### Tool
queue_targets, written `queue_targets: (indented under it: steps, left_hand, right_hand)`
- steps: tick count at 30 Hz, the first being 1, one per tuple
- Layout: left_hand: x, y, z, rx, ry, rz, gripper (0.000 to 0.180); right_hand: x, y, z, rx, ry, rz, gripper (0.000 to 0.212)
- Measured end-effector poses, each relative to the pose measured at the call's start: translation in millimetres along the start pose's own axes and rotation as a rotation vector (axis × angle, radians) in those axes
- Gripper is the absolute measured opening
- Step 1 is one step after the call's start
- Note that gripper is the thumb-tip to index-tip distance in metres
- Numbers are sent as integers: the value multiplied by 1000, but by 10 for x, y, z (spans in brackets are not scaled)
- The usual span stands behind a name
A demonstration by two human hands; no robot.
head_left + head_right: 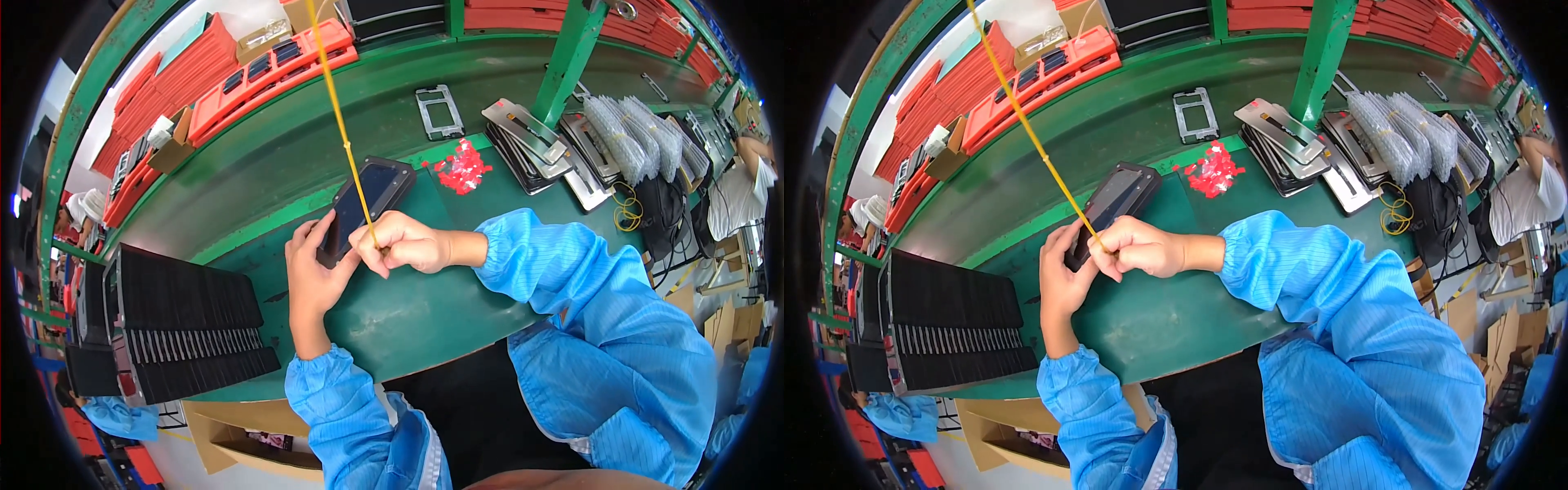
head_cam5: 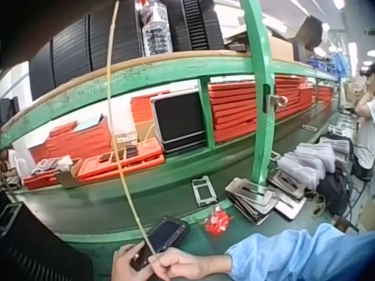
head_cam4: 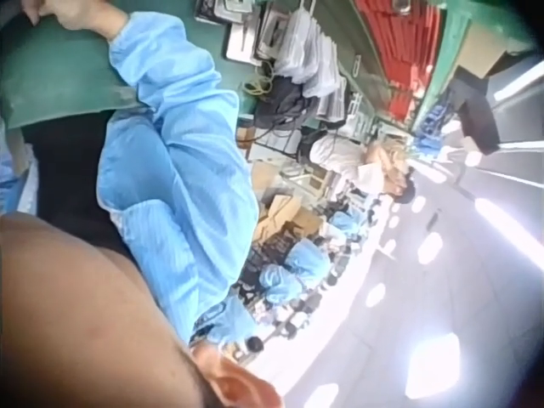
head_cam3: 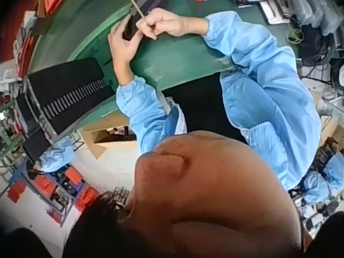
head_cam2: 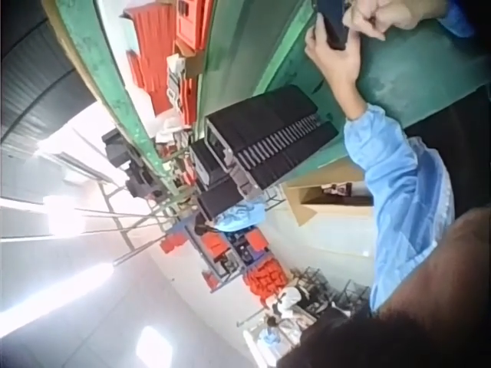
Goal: Assembling electronic handheld devices by aligning components and securing them using an electric screwdriver on an assembly line.
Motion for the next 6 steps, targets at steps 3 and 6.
queue_targets:
  steps: [3, 6]
  left_hand:
    - [48, -40, 6, -2, 25, 15, 67]
    - [45, -8, -4, -7, 38, -22, 68]
  right_hand:
    - [-50, -102, -33, 29, -19, 46, 7]
    - [-213, -275, 12, 7, -192, 233, 14]
Point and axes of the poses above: each hand's wrist, its own z-axis towards the middle knuckle, its own x-axis out of the palm, y = z × x, the point moved 7 cm from there along z, towards the middle knuckle, and after that the axes turned 15 degrees about x, right-handed, at the moved point
